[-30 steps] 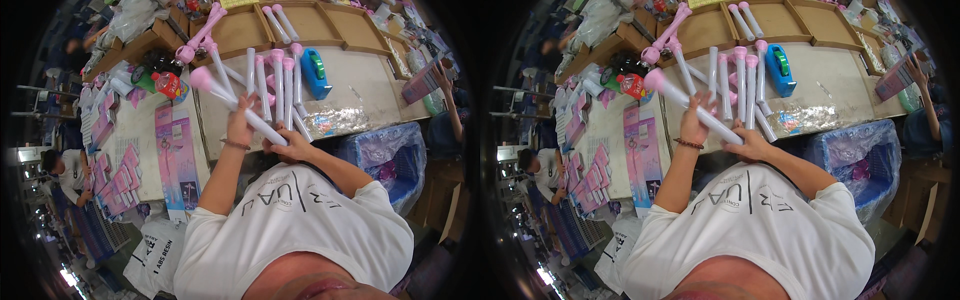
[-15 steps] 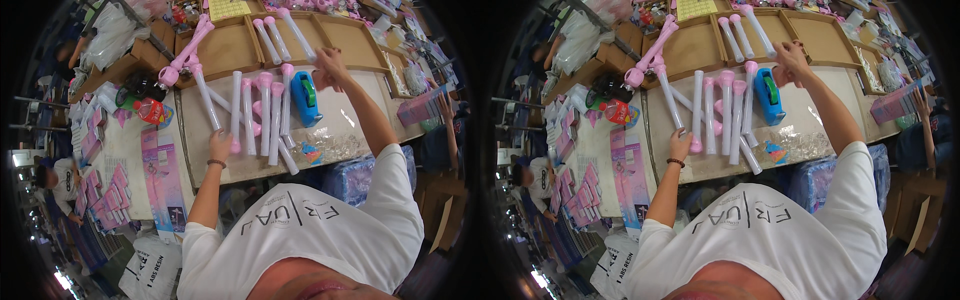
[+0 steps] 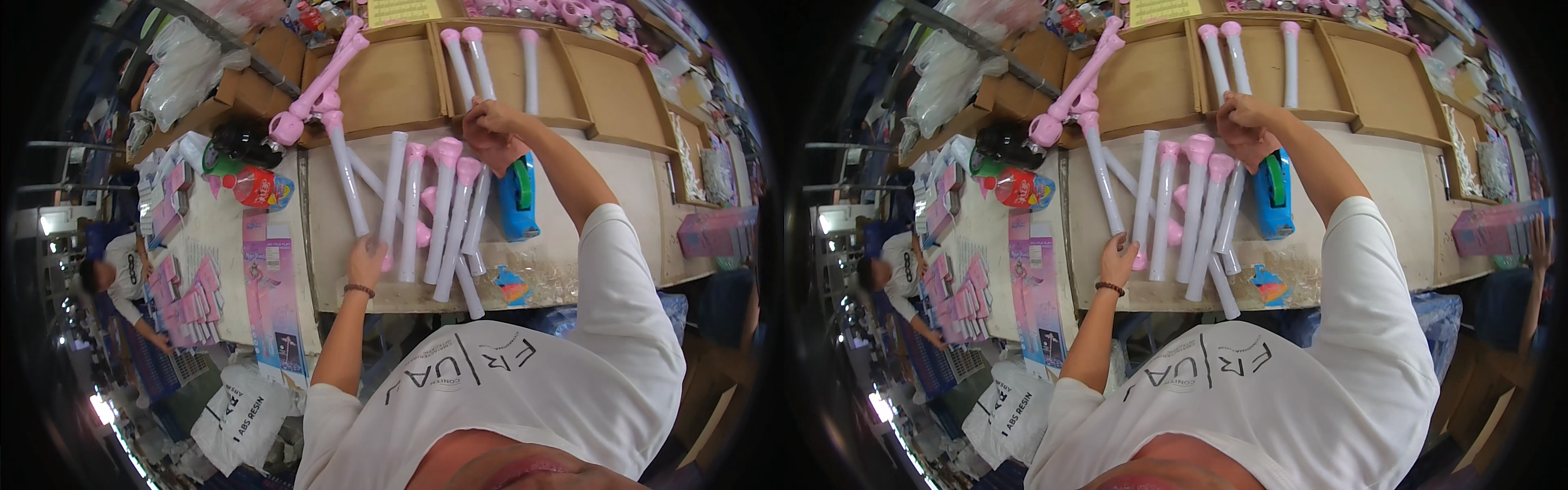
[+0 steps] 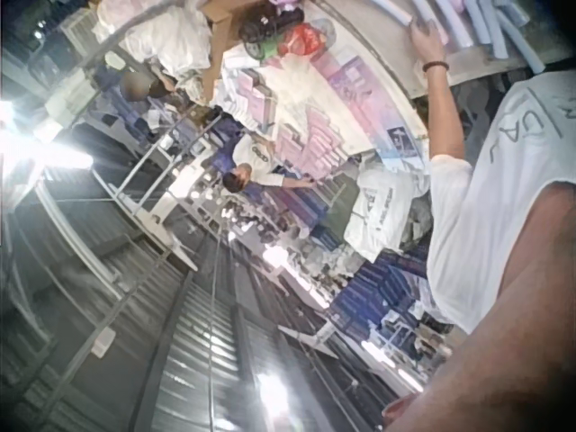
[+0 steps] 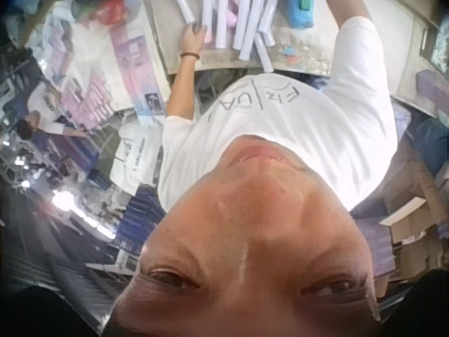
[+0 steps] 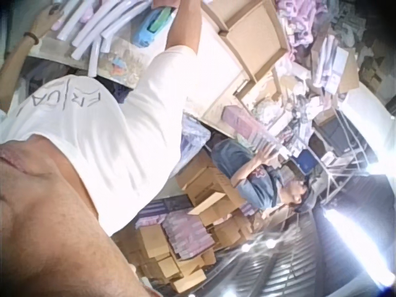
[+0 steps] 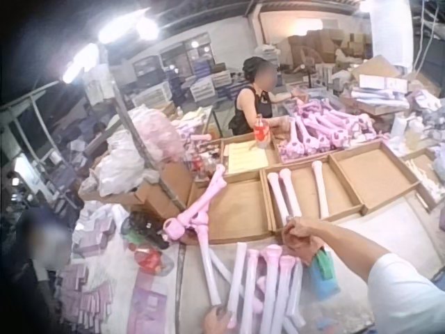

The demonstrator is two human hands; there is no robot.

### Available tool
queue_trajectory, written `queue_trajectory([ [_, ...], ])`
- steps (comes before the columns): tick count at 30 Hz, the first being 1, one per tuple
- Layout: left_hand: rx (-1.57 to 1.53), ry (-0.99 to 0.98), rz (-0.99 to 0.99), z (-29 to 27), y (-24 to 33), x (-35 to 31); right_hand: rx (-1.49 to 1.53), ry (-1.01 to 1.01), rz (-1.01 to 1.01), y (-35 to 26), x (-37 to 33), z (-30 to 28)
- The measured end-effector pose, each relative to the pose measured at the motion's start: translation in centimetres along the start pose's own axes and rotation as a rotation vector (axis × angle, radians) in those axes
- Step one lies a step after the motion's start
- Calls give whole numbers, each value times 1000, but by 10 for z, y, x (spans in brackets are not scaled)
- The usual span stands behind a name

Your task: The person unpacks pink bubble-blower heads from a box and retrieves white plastic handles from a blue crate. They repeatedly attach the heads to the handles by hand, then place the assembled units on the table. The person also wipes the heads with a cloth during assembly.

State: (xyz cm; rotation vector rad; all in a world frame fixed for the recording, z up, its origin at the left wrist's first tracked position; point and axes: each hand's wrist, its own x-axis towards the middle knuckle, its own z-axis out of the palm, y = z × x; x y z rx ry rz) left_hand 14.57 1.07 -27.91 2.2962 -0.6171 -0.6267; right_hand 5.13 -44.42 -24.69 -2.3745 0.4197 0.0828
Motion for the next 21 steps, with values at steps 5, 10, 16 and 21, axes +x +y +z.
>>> queue_trajectory([
  [5,53,86,-20,-20,-22,-26,5,118,69,27,32,23],
  [10,25,100,-92,-30,-52,4,512,358,-137,-8,1,6],
  [16,-167,190,-107,-11,-40,101,1086,428,-52,-103,-75,-39],
  [21,-177,73,-141,-7,-14,135,1177,665,59,-153,-99,-13],
])
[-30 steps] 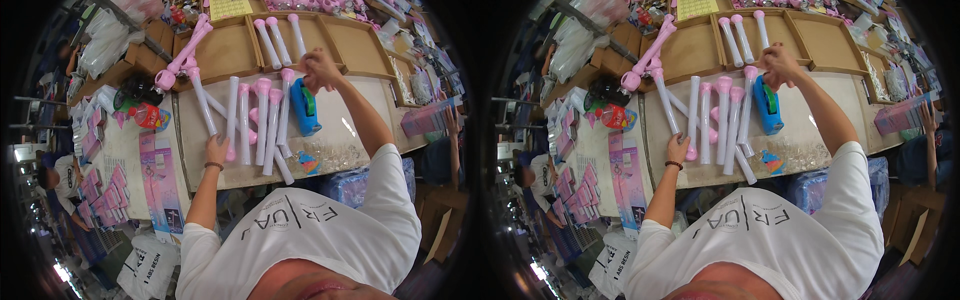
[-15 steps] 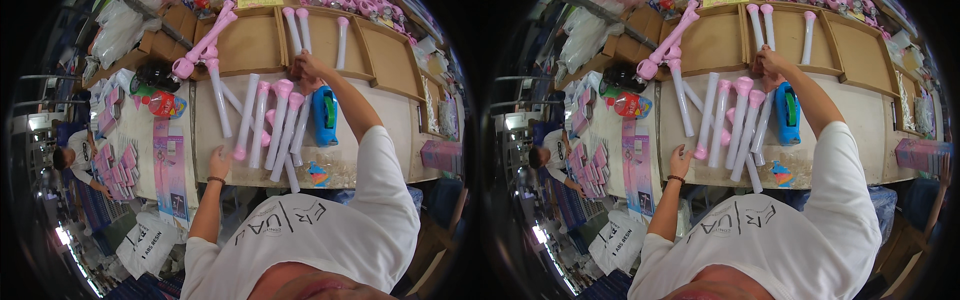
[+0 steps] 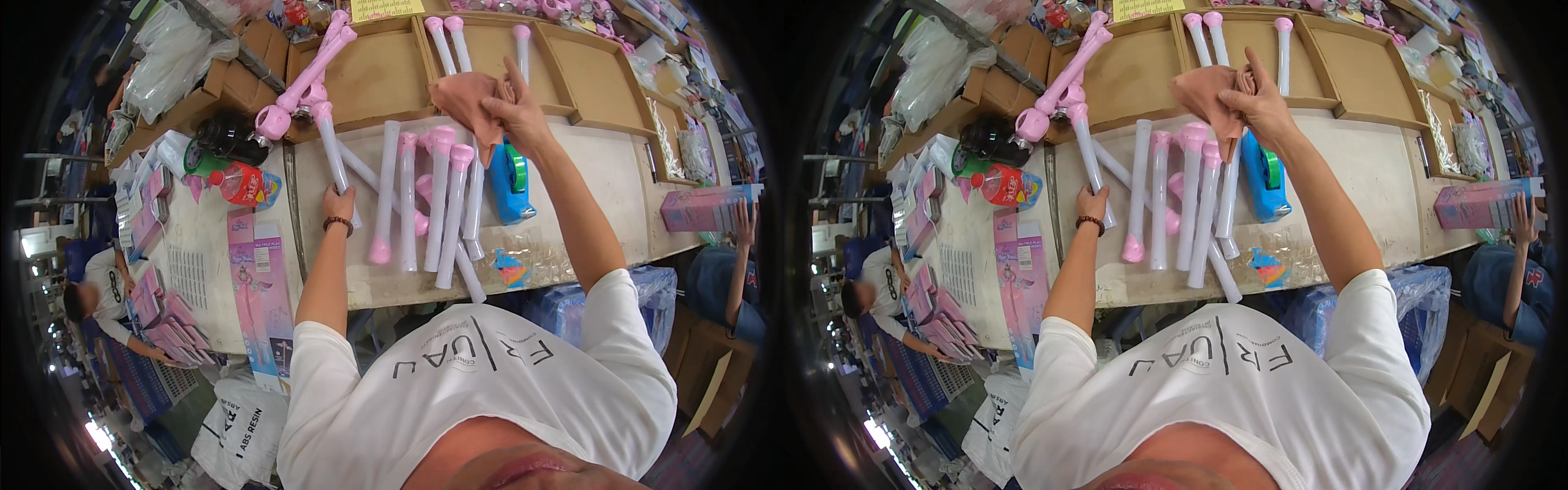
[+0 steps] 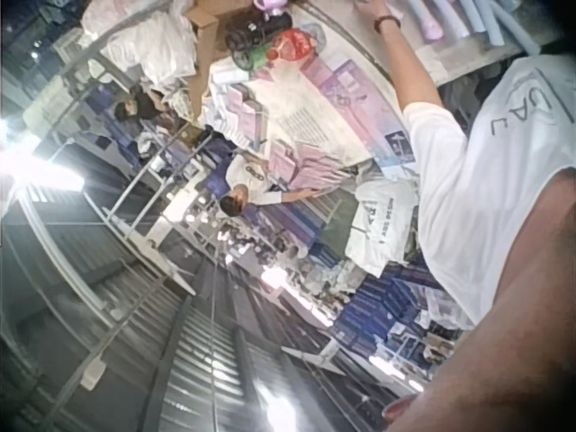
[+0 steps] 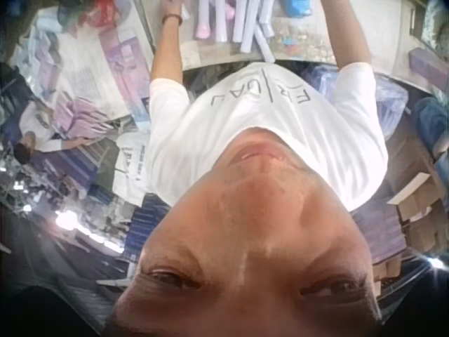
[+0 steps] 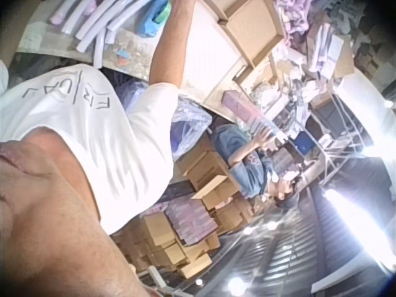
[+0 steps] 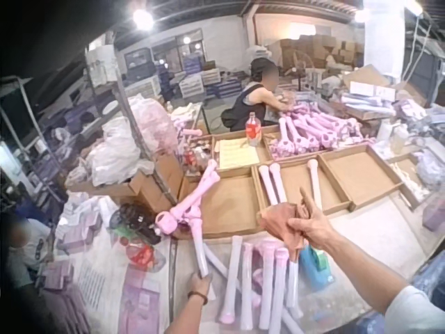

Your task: The person unpacks pink bubble-blower heads from a box and retrieves white plastic handles from a blue crate. They repeatedly attach the heads to the handles by hand, then place the assembled units on the table. The person also wipes the heads with a cloth during assembly.

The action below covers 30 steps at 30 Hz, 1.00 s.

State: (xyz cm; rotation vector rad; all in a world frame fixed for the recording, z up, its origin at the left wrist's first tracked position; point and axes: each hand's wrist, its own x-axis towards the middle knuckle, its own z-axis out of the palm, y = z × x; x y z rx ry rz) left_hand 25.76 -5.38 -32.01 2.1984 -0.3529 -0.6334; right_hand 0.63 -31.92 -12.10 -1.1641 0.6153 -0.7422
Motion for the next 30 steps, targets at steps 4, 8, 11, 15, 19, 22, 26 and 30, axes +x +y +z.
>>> queue_trajectory([
  [4,-329,-61,83,-27,10,-40,17,-17,64,8,-26,12],
  [8,-365,-278,257,-78,10,-126,3,-124,43,17,-54,47],
  [11,-343,-621,64,-112,18,-183,-113,-347,-269,24,-90,92],
  [15,-653,-1214,-197,-160,32,-233,-192,-662,-419,12,-130,144],
  [19,-544,-1340,-231,-189,42,-255,-332,-780,-595,-17,-135,170],
  [22,-137,-1050,43,-196,39,-255,-395,-723,-351,-22,-148,176],
  [26,535,-364,663,-207,28,-243,-469,-423,-34,-3,-163,181],
  [30,903,-212,849,-234,32,-218,-247,-178,456,18,-173,180],
])
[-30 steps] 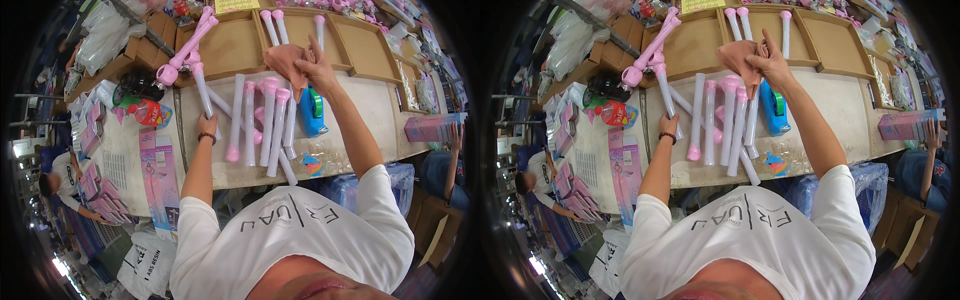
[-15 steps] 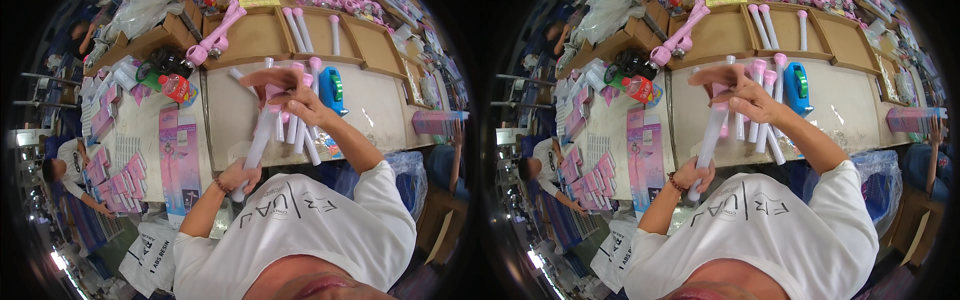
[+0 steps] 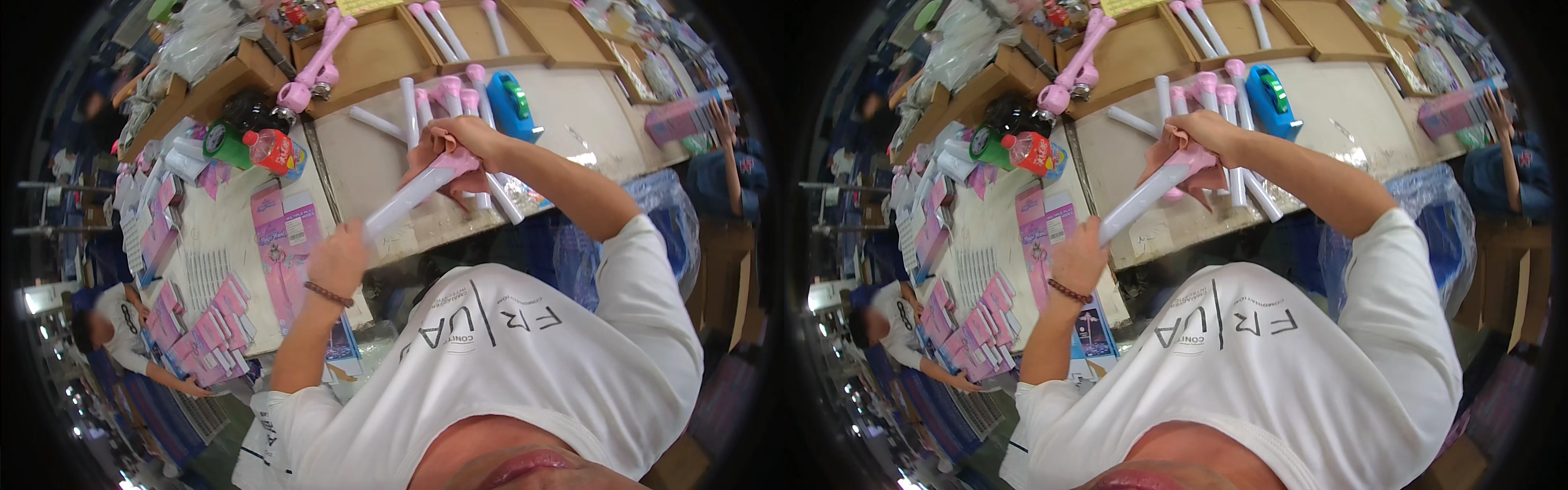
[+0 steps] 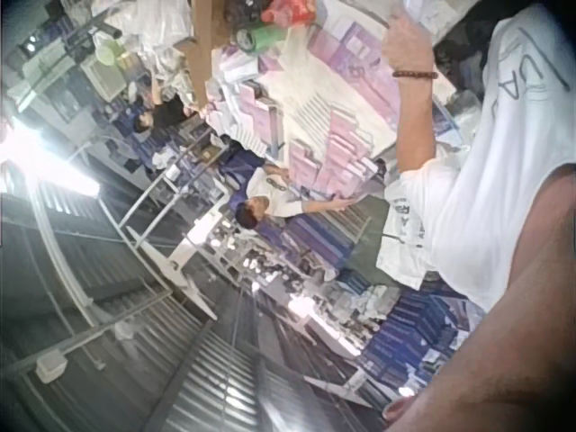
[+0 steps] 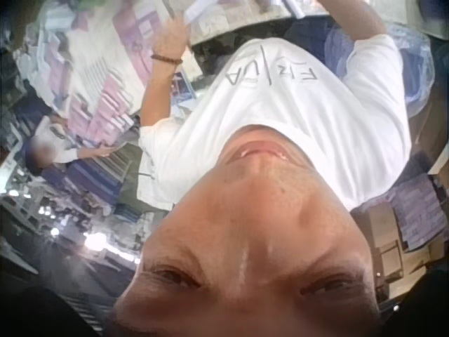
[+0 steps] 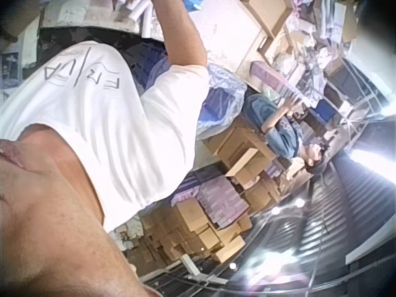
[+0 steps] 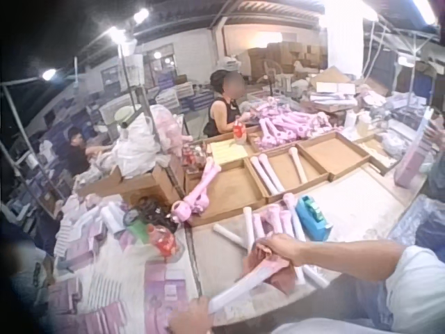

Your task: The person unpacks pink bubble-blower heads from a box and retrieves white plastic handles from a blue crate. They repeatedly attach the heads to the handles by hand, then place the assembled units on the table. The person also wipes the heads with a cloth during assembly.

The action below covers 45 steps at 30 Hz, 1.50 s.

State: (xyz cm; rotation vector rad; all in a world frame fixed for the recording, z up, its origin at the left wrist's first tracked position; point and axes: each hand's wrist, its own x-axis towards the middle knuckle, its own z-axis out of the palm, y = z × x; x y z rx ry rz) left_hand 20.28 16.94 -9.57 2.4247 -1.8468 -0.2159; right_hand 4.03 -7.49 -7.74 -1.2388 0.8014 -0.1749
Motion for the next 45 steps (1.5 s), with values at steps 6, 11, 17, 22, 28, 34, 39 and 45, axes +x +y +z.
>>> queue_trajectory([
  [6,-854,-596,28,5,-4,6,479,-290,-121,-7,-24,7],
  [11,-1406,-644,-4,62,36,9,760,194,-508,-13,-49,34],
  [17,-699,203,-8,77,53,36,628,357,-470,-16,-51,43],
  [22,-1689,-831,-2,64,61,-6,746,199,-316,-24,-49,20],
  [28,-773,218,-209,79,90,21,319,224,-548,-20,-52,22],
  [34,-1632,-486,-144,67,126,1,569,108,-434,-33,-50,-30],
  [39,-1060,-83,-308,76,174,21,363,261,-597,-17,-49,-55],
  [45,-630,282,-361,85,209,46,233,470,-891,-3,-47,-48],
])
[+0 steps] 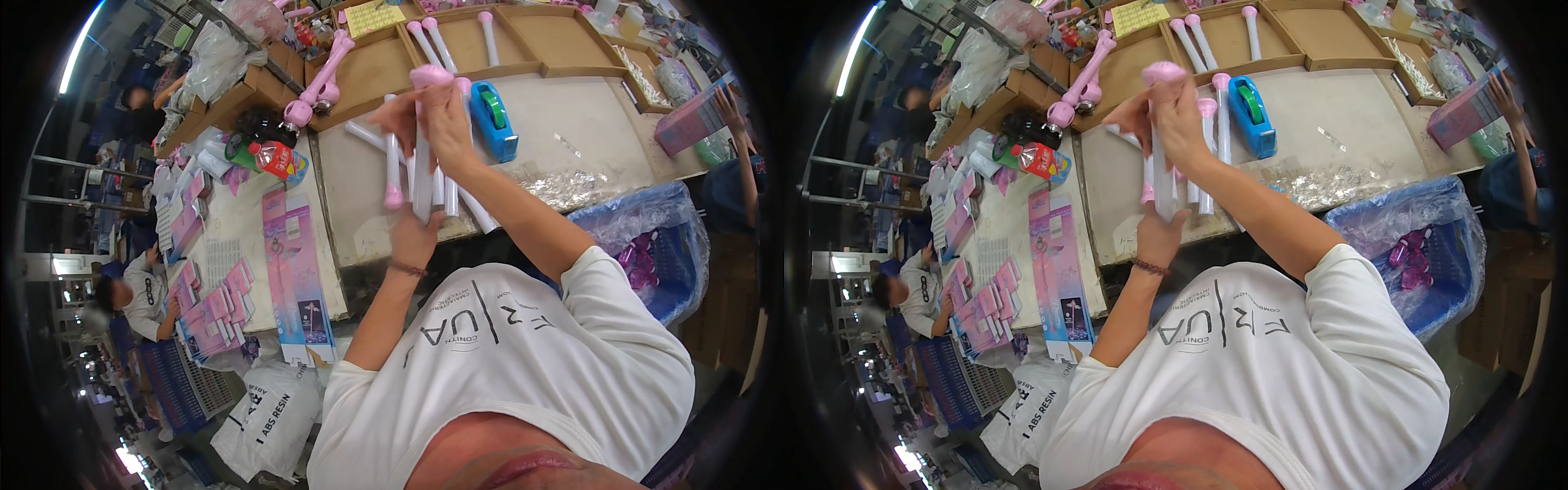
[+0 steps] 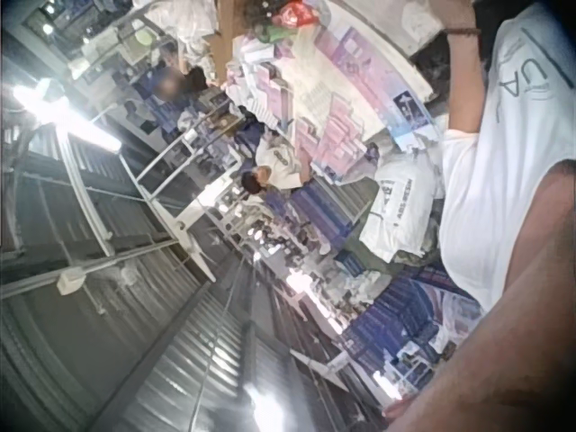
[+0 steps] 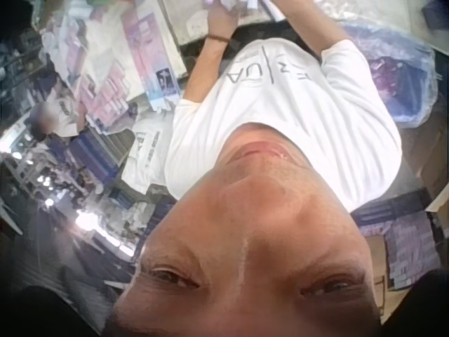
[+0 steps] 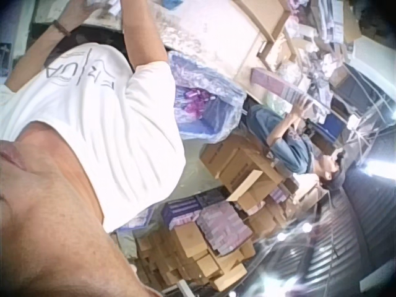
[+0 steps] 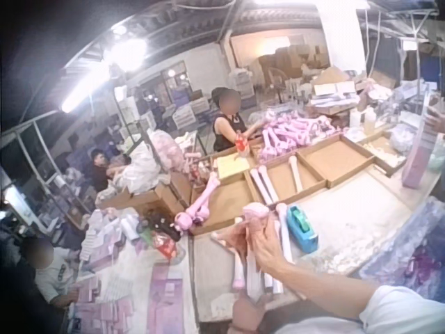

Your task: The person unpacks pink bubble-blower heads from a box and retrieves white plastic handles from a blue crate. They repeatedly attach the heads to the handles by hand, then place the assembled units on the table. The person also wipes the heads with a cloth during assembly.

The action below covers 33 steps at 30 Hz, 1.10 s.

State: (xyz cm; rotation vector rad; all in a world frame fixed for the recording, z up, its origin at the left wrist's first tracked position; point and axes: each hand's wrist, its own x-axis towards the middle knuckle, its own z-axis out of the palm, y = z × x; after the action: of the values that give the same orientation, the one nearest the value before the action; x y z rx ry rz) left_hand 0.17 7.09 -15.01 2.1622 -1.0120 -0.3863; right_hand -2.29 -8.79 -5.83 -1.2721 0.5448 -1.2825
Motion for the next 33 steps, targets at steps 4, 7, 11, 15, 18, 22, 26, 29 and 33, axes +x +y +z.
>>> queue_trajectory([
  [4,-348,-274,-136,-7,20,-7,282,-407,567,1,-10,-13],
  [7,-901,-703,-279,-32,22,-15,683,-437,744,0,-25,-15],
  [11,-1744,-1348,-212,-39,19,-26,1108,-763,1018,-13,-46,-14],
  [15,-1725,-1466,-31,-33,7,-17,1242,-774,1085,-31,-62,-8],
  [18,-829,-939,185,-66,-13,6,516,-691,771,-33,-56,-8],
  [22,-1489,-580,94,-122,-23,49,-98,-750,349,-15,-36,-7],
  [26,-1221,-135,55,-105,19,71,-180,-844,418,3,-48,6],
  [29,-1285,-121,24,-105,36,80,-243,-770,401,0,-62,7],
  [33,-1586,-236,354,-146,21,100,-199,-1084,469,-23,-68,-21],
])
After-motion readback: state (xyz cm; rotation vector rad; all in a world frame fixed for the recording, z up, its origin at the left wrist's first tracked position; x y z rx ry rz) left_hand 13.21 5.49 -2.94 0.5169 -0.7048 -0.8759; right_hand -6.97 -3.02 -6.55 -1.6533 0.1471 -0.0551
